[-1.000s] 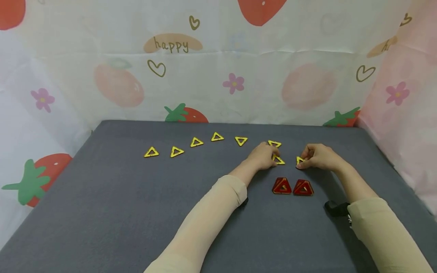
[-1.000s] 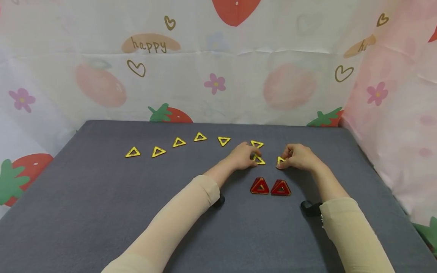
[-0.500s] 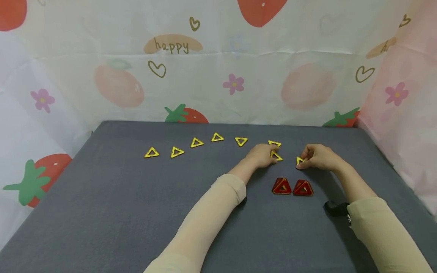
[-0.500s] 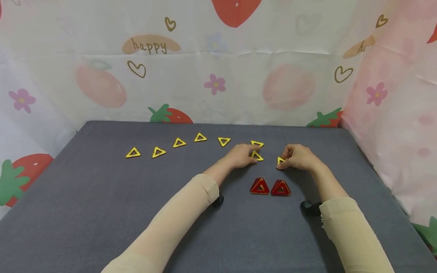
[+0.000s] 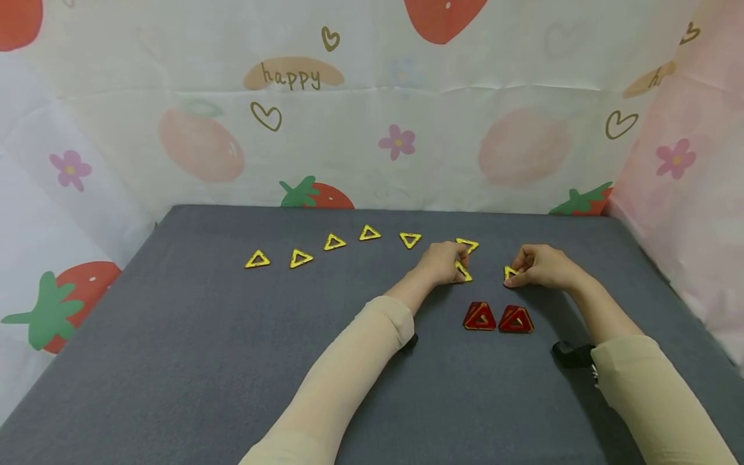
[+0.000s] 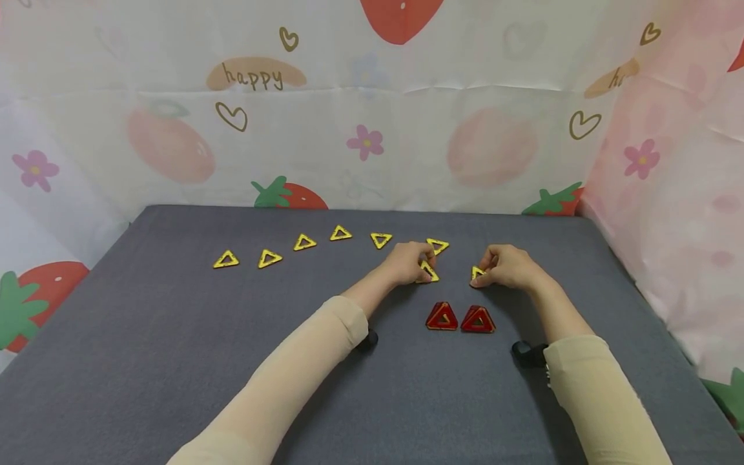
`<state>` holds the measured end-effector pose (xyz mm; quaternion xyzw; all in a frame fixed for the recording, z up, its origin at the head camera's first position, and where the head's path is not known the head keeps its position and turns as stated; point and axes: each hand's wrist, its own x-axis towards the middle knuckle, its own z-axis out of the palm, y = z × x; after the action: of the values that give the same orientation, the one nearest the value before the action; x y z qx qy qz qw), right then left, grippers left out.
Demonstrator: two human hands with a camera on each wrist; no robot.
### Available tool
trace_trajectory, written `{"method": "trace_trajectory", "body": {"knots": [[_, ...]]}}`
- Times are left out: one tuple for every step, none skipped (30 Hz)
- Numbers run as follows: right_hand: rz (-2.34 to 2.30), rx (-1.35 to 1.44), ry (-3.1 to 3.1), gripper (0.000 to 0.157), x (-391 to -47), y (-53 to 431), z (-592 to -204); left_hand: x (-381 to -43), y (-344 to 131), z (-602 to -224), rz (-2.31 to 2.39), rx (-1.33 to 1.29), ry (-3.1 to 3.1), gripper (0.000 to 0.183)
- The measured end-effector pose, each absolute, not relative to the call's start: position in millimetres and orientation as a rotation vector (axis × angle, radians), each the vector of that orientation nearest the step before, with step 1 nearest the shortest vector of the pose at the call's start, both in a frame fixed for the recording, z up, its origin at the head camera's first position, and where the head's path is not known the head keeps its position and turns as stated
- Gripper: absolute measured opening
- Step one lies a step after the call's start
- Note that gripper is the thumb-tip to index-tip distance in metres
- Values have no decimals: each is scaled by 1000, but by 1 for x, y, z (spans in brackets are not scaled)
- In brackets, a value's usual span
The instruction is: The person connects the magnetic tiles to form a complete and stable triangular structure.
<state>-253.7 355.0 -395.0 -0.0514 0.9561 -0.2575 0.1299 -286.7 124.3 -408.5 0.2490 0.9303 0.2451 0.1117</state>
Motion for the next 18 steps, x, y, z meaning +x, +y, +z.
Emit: {"method": "trace_trajectory", "body": {"knots": [[-750, -149, 2777, 46, -254, 355, -395, -286, 122, -408, 752, 720, 2729, 14], [-752, -145, 2774, 45, -254, 355, -395, -285, 119, -408, 789, 707, 2719, 12], [-753, -144, 2772, 44, -254, 355, -395, -285, 116, -408, 816, 698, 2713, 13], [-755, -144, 2771, 44, -254, 355, -396, -286, 112, -407, 838, 688, 2707, 14], [-759, -148, 2767, 44, -254, 355, -396, -286, 107, -407, 848, 685, 2698, 15], [-760, -148, 2765, 44, -254, 356, -396, -286, 102, -406, 851, 680, 2693, 18], [-759, -152, 2766, 44, -254, 356, -397, -287, 96, -405, 861, 677, 2680, 20], [-760, -154, 2766, 44, -254, 356, -397, -288, 90, -404, 877, 671, 2663, 23], [-759, -157, 2767, 44, -254, 357, -397, -288, 83, -403, 891, 660, 2647, 25], [-758, -158, 2769, 44, -254, 357, -397, -287, 76, -402, 909, 652, 2626, 26], [-758, -161, 2771, 44, -254, 358, -397, -286, 68, -401, 934, 640, 2602, 25], [-756, -158, 2773, 43, -253, 357, -397, -285, 61, -399, 960, 627, 2579, 24], [-754, -158, 2774, 43, -253, 357, -396, -282, 53, -398, 982, 622, 2556, 23], [-754, -157, 2774, 43, -253, 356, -396, -278, 45, -396, 1005, 613, 2530, 22], [-753, -157, 2774, 43, -253, 356, -395, -274, 38, -395, 1024, 609, 2503, 21], [-751, -155, 2773, 43, -253, 356, -395, -270, 30, -395, 1041, 609, 2480, 19], [-752, -155, 2771, 44, -253, 356, -395, -265, 23, -394, 1054, 608, 2459, 18], [-753, -151, 2769, 44, -253, 355, -395, -259, 16, -394, 1061, 611, 2438, 17]]}}
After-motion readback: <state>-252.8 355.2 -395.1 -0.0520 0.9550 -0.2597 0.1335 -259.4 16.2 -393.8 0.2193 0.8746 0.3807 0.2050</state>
